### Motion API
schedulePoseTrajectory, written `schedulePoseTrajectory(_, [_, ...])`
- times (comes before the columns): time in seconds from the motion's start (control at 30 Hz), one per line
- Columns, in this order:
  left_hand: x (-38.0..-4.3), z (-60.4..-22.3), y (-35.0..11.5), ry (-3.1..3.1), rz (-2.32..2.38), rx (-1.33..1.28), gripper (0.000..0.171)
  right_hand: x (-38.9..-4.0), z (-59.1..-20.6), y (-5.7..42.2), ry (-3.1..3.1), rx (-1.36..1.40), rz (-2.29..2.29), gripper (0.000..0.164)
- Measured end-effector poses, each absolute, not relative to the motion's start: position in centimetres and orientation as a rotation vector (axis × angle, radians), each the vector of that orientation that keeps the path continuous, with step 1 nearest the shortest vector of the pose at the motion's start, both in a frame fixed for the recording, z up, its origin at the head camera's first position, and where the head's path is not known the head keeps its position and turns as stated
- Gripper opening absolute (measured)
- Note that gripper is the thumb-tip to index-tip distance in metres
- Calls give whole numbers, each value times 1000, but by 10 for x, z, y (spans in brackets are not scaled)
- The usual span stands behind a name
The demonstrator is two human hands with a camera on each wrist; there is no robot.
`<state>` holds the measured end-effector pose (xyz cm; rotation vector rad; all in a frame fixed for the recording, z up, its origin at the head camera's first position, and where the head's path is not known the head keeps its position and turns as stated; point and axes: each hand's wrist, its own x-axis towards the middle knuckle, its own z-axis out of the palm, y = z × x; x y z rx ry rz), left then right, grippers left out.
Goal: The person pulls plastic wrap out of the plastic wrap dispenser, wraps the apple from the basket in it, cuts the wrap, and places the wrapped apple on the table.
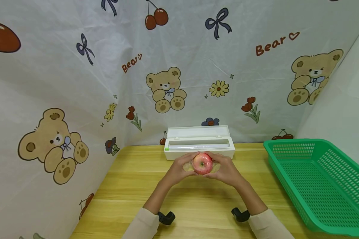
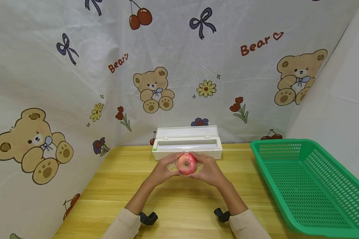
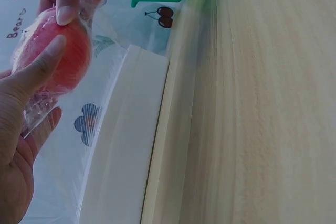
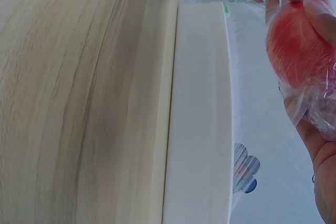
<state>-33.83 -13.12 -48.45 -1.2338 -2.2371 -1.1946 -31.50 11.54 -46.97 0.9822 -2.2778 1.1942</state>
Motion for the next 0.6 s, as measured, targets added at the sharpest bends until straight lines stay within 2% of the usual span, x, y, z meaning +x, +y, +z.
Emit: schedulePoseTrajectory(0.6, [-337, -484, -133, -2261, -1251, -1192, 83, -313, -468, 117, -2317, 936, 1271, 87])
